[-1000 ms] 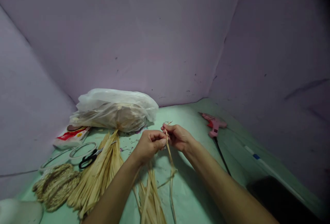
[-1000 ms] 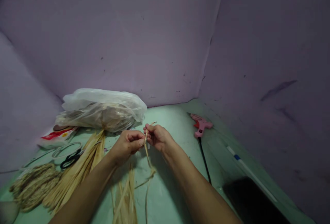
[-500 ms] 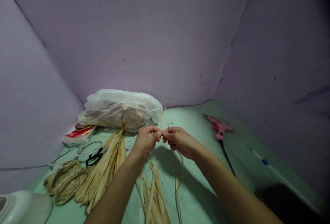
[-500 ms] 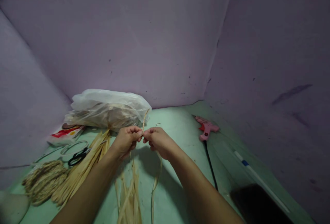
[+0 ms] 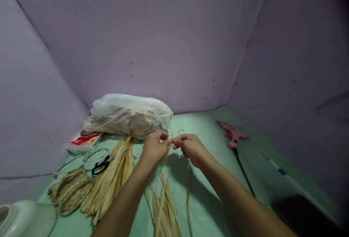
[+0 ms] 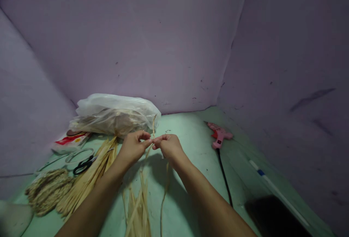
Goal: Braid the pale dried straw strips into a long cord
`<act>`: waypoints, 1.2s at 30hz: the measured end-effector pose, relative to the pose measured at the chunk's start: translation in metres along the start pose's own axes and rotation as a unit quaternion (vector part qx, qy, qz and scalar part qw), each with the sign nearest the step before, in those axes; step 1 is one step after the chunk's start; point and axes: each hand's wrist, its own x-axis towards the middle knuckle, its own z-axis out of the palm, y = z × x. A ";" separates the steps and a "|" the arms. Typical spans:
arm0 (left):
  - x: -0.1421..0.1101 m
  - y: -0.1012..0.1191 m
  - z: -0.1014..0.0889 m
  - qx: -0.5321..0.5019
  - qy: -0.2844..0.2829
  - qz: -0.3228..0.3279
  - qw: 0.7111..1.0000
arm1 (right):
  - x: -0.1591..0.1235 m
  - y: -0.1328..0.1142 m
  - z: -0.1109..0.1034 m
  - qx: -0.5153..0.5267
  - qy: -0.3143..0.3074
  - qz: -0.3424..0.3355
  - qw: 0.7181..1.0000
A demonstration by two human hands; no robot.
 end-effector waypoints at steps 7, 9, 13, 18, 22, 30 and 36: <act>-0.014 0.018 0.001 0.105 -0.023 0.037 0.993 | 0.004 0.007 0.003 0.041 0.078 -0.037 0.995; -0.024 0.027 0.008 0.151 -0.033 0.085 0.984 | 0.003 0.006 0.005 0.077 0.073 -0.023 0.994; -0.033 0.037 0.009 0.195 -0.060 0.126 0.971 | 0.002 0.004 0.004 0.135 0.048 0.001 0.990; -0.014 0.030 -0.012 0.093 0.046 0.007 0.995 | -0.003 0.001 0.005 0.141 0.004 0.012 0.990; -0.004 0.017 -0.009 -0.117 -0.099 -0.073 0.985 | -0.010 0.001 0.012 0.112 -0.059 0.011 0.992; -0.004 0.005 -0.009 -0.194 -0.222 -0.118 0.948 | -0.008 0.001 0.007 0.019 -0.089 -0.009 0.996; -0.002 0.003 -0.009 -0.181 -0.211 -0.121 0.953 | -0.004 0.005 0.010 -0.014 -0.046 -0.054 0.997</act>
